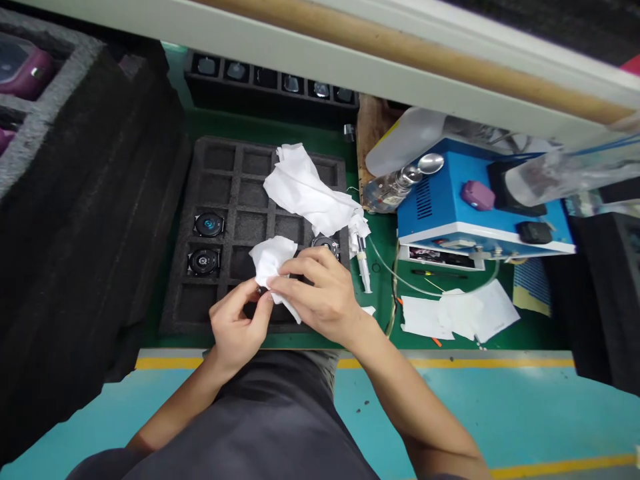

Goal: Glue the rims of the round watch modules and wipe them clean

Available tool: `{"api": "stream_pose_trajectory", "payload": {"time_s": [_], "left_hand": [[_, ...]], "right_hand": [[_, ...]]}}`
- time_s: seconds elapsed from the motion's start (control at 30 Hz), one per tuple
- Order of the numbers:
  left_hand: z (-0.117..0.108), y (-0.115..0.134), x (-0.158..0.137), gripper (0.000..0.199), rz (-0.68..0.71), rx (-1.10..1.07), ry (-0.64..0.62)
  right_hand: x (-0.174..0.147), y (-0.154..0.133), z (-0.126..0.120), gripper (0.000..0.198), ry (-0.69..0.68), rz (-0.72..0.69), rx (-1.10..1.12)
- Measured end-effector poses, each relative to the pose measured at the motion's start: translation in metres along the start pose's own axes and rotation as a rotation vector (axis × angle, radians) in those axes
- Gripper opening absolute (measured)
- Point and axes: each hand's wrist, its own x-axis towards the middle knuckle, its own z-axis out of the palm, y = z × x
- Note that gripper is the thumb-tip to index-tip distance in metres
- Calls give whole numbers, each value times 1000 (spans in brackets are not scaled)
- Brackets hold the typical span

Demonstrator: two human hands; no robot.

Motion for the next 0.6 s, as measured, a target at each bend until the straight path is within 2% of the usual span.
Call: {"api": "stream_pose_trajectory", "payload": {"time_s": [0.2, 0.37, 0.47, 0.6], "left_hand": [[4, -2, -4, 14, 72, 96, 13], [5, -1, -7, 20, 35, 68, 48], [4, 0, -5, 24, 29, 57, 94], [4, 1, -4, 28, 57, 41, 95]], "right_hand": [[2, 12, 3, 7, -122, -82, -132], [-1, 5, -3, 6, -208, -103, -370], [-7, -1, -12, 6, -242, 22, -385], [-11, -9, -16, 9, 18, 320, -90]]}}
